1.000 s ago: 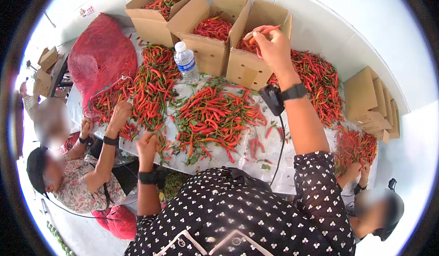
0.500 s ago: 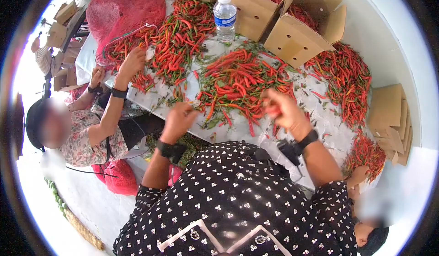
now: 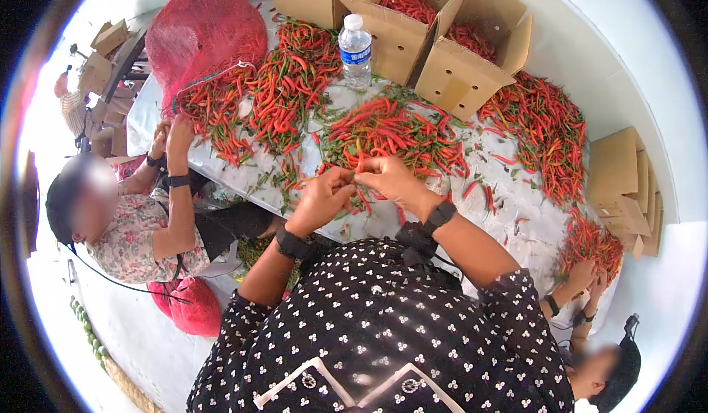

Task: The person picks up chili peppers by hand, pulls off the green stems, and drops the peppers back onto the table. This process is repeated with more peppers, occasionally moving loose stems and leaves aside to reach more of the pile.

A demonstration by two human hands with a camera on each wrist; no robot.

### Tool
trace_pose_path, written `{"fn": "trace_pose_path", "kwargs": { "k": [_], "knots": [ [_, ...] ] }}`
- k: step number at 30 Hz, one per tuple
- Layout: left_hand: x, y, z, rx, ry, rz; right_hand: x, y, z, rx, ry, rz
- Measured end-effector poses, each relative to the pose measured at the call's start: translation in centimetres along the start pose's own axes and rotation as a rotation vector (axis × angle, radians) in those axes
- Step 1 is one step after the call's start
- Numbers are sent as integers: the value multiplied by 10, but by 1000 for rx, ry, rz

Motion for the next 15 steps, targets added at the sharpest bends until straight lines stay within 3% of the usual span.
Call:
{"fn": "trace_pose_path", "kwargs": {
  "k": [2, 4, 5, 7, 8, 12, 13, 14, 15],
  "knots": [
    [0, -3, 0, -112, -4, -65, 5, -4, 4, -10, -23, -35],
    [3, 1, 2, -149, -44, -77, 2, 6, 1, -110, -73, 132],
    [5, 3, 4, -114, -83, -35, -1, 9, -2, -108, -71, 129],
    [10, 9, 9, -170, -168, 20, -11, 28, -8, -285, -203, 322],
    [13, 15, 14, -170, -169, 21, -15, 39, -7, -284, -202, 321],
    [15, 33, 50, -23, -399, 81, -41, 114, 19, -351, -392, 570],
    [11, 34, 62, 32, -521, 38, -44, 137, 35, -395, -483, 537],
    [5, 35, 73, 91, -643, -8, -49, 168, 49, -460, -566, 624],
    [-1, 37, 82, 98, -647, -2, -44, 183, 78, -452, -657, 519]
  ]
}}
Point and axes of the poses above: each hand's wrist, its own x-axis towards the middle knuckle, its own z-axis out of the back of the hand, y = z × x, the point moved 2 cm from there along x, towards the middle knuckle, and after that the axes turned 1 degree about -z, right-handed, at the moved point
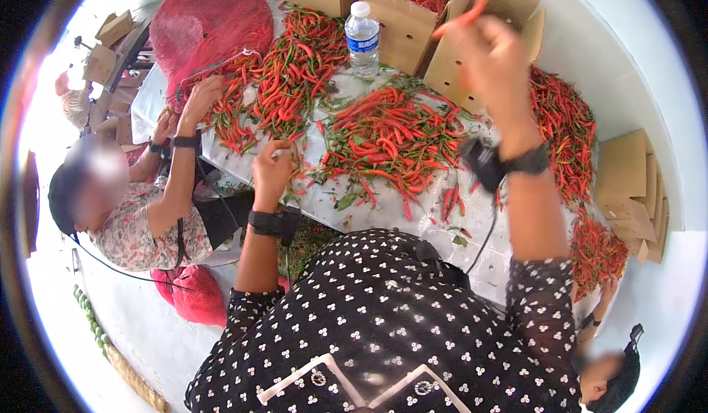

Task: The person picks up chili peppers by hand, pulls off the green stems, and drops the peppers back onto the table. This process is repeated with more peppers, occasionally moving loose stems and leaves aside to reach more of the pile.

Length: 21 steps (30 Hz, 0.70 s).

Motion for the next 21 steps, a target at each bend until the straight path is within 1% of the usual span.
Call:
{"fn": "trace_pose_path", "kwargs": {
  "k": [1, 2, 3, 5, 6, 7, 9, 10, 11, 12, 13, 15, 16, 19, 20, 21],
  "knots": [
    [0, 1, 11, 148, -80, -84, 27, -11, 16, -35, -92, 9],
    [-1, 1, 18, 295, -161, -168, 57, -39, 31, -127, -183, 98],
    [-1, 5, 21, 299, -170, -167, 57, -40, 34, -121, -178, 103],
    [-5, 23, 21, 461, -27, -256, 47, -39, 33, 108, -192, 13],
    [-11, 28, 14, 436, -45, -321, 33, -41, 20, 209, -87, -64],
    [-16, 27, 8, 442, -57, -314, 15, -46, 4, 310, 16, -139],
    [-25, 26, 0, 578, 40, -274, -15, -84, -31, 549, 361, -388],
    [-29, 27, 4, 582, 32, -268, -33, -98, -47, 652, 454, -537],
    [-31, 29, 5, 576, 97, -283, -51, -111, -61, 752, 546, -683],
    [-30, 30, 7, 570, 161, -299, -66, -127, -71, 781, 589, -806],
    [-29, 34, 13, 573, 150, -298, -79, -139, -79, 807, 633, -928],
    [-25, 44, 28, 562, 125, -275, -98, -147, -86, 819, 608, -1077],
    [-23, 33, 32, 641, 53, -306, -103, -155, -87, 862, 642, -1107],
    [-5, 25, 21, 583, 5, -289, -110, -161, -93, 806, 650, -1118],
    [0, 23, 14, 584, 5, -291, -109, -156, -95, 803, 686, -1099],
    [6, 21, 6, 642, 18, -230, -110, -156, -99, 804, 685, -1098]
  ]
}}
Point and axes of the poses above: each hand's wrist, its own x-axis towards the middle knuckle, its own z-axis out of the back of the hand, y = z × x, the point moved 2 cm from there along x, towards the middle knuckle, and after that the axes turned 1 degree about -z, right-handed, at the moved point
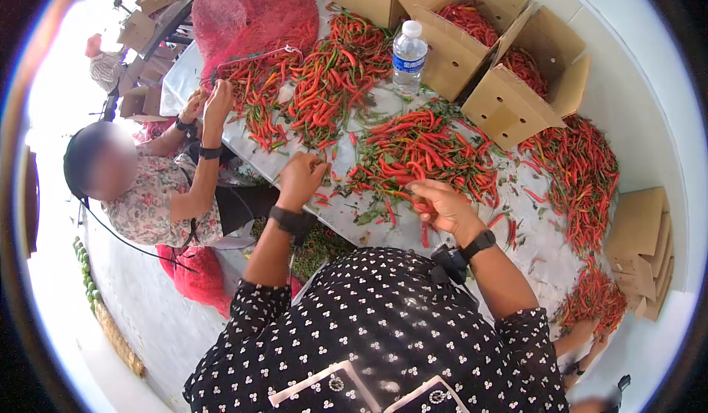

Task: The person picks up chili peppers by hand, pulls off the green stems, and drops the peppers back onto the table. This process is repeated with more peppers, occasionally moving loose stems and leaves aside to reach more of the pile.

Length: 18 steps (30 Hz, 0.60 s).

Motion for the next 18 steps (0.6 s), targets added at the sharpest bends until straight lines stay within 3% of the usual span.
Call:
{"fn": "trace_pose_path", "kwargs": {
  "k": [4, 6, 8, 10, 16, 18],
  "knots": [
    [12, -15, -21, 163, 44, 107, 3, 1, -15, -186, -115, 72],
    [9, -24, -23, -149, 116, 58, 10, 0, -12, -284, -6, 118],
    [0, -38, -19, -245, 152, 30, 13, 3, -15, -318, -18, 150],
    [-10, -58, -21, -536, 287, 13, 11, 11, -31, -402, -25, 196],
    [-23, -95, -5, -614, 400, -49, 31, 13, -54, -553, -41, 374],
    [-23, -90, -7, -587, 424, -33, 25, 20, -61, -1160, -99, 568]
  ]
}}
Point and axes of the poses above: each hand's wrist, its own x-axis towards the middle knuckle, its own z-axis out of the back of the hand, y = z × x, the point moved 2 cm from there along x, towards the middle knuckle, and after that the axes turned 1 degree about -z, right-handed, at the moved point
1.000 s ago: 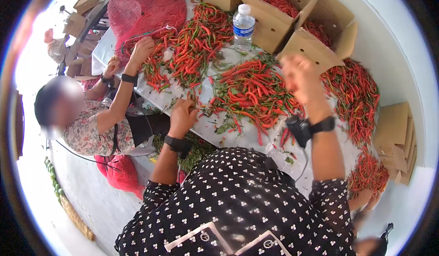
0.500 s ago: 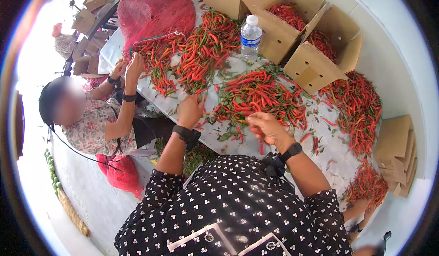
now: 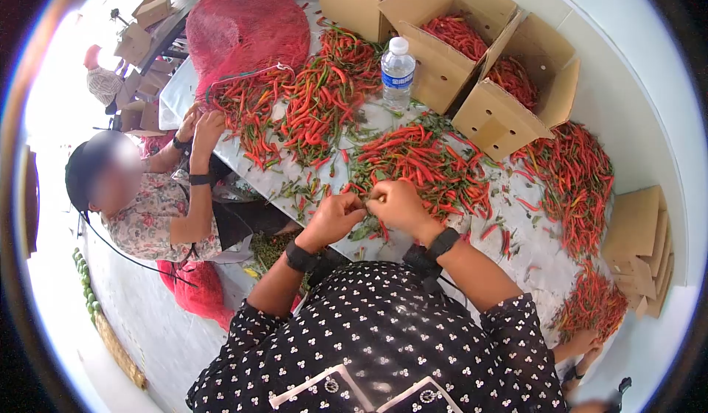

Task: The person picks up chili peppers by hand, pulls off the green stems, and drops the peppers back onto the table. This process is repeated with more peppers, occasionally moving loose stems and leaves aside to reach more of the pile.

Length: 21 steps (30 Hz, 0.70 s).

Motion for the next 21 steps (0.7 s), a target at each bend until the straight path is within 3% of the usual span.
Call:
{"fn": "trace_pose_path", "kwargs": {
  "k": [1, 4, 6, 8, 10, 14, 15, 16, 17, 18, 19, 21],
  "knots": [
    [0, 5, -2, 90, -13, -45, -1, 8, -6, -175, -160, 305],
    [4, 10, 5, 276, -52, -84, 1, 30, -15, -438, -218, 399],
    [6, 7, 16, 373, -82, -81, 12, 27, -23, -445, -244, 375],
    [6, 0, 28, 263, -49, -8, 20, 25, -24, -219, -238, 247],
    [3, 2, 34, 241, -55, -23, 18, 34, -29, -287, -222, 327],
    [-20, 12, 49, 229, 175, 19, 26, 3, -25, -538, -218, 461],
    [-31, 11, 59, 213, 240, -6, 33, -31, -15, -664, -217, 434],
    [-37, 9, 65, 197, 296, -30, 25, -24, 10, -605, -237, 252],
    [-35, 6, 69, 196, 290, -29, 22, -15, 27, -524, -85, 126],
    [-33, 7, 75, 86, 163, 162, 20, -12, 33, -437, 68, -5],
    [-31, 9, 80, -22, 33, 348, 19, -11, 30, -435, 69, -6],
    [-14, 4, 67, -173, -11, 338, 21, -4, 15, 119, 257, -60]
  ]
}}
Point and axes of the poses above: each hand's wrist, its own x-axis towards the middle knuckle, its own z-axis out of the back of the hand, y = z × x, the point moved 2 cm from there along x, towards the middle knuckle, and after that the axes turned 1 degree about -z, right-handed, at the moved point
